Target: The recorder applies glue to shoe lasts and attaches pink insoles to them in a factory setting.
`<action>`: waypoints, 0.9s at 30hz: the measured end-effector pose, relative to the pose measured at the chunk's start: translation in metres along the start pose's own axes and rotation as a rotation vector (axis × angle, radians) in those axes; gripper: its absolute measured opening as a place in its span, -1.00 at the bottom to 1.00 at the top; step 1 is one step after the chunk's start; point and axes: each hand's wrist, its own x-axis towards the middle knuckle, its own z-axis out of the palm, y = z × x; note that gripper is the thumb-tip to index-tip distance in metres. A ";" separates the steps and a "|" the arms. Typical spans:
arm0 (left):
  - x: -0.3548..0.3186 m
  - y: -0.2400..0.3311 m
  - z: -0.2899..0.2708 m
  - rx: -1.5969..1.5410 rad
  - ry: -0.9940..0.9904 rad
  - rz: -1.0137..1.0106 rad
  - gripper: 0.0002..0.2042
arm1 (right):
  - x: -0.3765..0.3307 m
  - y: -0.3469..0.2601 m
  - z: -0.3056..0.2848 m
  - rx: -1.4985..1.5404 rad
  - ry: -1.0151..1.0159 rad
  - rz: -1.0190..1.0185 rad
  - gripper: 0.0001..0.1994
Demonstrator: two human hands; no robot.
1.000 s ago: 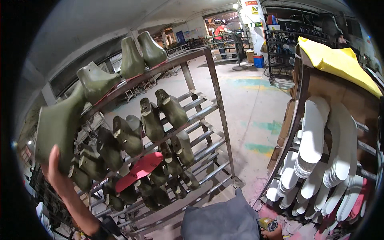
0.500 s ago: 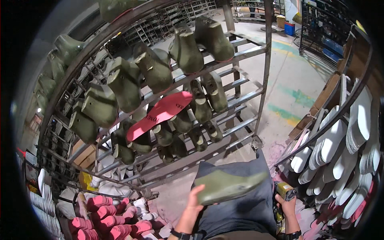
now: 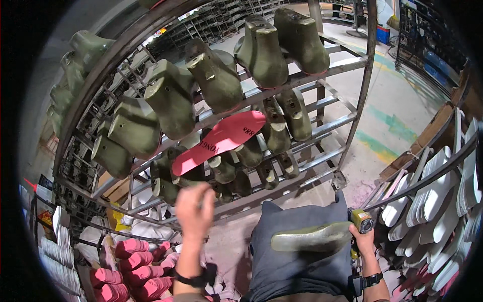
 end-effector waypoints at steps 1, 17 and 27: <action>0.020 -0.011 -0.009 0.047 -0.026 -0.002 -0.80 | 0.000 0.001 -0.002 -0.017 0.012 0.033 -0.51; -0.116 0.053 0.023 -0.336 -0.663 -0.179 -0.42 | 0.001 -0.011 0.003 -0.212 -0.037 -0.141 -0.54; -0.158 0.133 0.088 -0.087 -0.901 0.084 -0.38 | -0.014 0.014 -0.029 0.101 0.043 0.006 -0.69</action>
